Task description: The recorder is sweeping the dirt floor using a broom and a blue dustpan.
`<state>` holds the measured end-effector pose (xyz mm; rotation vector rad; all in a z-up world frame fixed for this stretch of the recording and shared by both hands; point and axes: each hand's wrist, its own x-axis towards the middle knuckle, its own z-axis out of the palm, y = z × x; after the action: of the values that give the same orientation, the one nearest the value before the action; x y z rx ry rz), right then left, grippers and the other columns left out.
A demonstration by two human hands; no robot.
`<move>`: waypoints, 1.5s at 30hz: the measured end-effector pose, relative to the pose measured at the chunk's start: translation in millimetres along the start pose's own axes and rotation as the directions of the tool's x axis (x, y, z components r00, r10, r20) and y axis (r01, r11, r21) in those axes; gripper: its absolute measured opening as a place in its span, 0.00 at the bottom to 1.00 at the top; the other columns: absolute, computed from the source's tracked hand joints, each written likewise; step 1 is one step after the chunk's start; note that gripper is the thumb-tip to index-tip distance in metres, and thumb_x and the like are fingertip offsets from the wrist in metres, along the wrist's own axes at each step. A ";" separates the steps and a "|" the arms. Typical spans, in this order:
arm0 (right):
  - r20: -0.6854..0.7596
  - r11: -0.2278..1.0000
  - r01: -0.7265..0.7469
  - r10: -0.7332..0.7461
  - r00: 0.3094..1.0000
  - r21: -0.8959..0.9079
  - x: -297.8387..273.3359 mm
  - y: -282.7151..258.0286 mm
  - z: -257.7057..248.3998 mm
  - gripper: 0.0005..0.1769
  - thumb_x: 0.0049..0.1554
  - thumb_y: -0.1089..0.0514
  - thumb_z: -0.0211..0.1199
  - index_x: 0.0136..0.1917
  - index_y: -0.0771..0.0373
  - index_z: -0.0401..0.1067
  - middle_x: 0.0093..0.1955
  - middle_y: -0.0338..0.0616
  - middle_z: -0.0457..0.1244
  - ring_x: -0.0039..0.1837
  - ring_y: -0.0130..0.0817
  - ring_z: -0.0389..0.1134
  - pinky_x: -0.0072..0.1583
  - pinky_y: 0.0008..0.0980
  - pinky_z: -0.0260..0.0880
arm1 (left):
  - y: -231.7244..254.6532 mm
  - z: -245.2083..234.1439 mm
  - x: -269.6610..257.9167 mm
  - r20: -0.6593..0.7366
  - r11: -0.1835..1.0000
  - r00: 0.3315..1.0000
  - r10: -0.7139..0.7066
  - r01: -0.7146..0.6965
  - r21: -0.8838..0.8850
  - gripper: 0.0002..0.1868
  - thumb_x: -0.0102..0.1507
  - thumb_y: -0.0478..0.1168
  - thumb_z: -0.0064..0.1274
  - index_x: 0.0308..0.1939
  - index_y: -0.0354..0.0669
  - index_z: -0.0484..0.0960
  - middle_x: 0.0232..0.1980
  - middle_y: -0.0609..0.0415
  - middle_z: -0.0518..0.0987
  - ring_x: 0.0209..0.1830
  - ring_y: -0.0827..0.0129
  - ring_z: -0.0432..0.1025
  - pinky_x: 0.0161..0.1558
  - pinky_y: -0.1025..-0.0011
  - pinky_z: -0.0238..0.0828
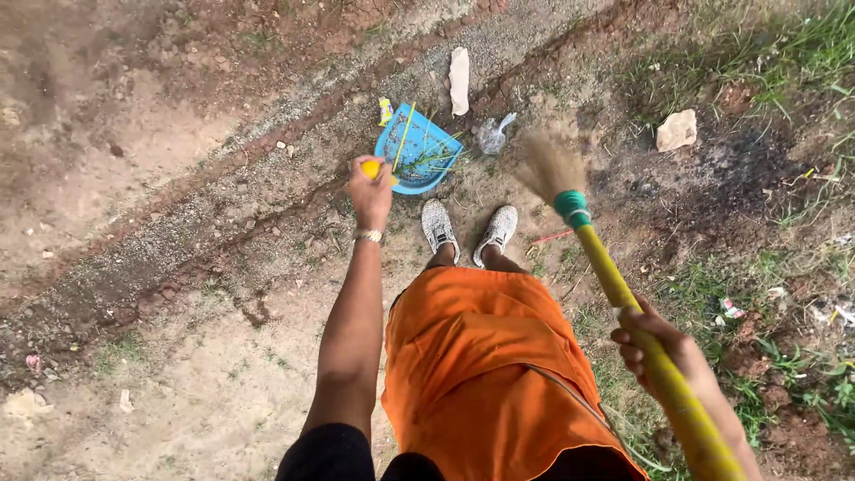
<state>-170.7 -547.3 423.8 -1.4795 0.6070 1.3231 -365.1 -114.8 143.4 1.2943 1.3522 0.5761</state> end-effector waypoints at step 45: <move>0.066 0.907 0.216 -0.206 0.976 -0.362 150.8 -117.9 132.2 0.37 0.66 0.56 0.54 0.86 0.48 0.52 0.46 0.39 0.65 0.36 0.24 0.64 0.34 0.21 0.69 | -53.2 -28.9 141.9 -0.068 0.832 0.927 0.368 -0.296 0.469 0.17 0.55 0.43 0.64 0.44 0.45 0.77 0.36 0.44 0.83 0.34 0.51 0.79 0.36 0.57 0.75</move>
<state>-82.9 -348.8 340.3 -1.7708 0.1749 1.3295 -378.4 7.8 50.8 1.9293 1.4500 0.6311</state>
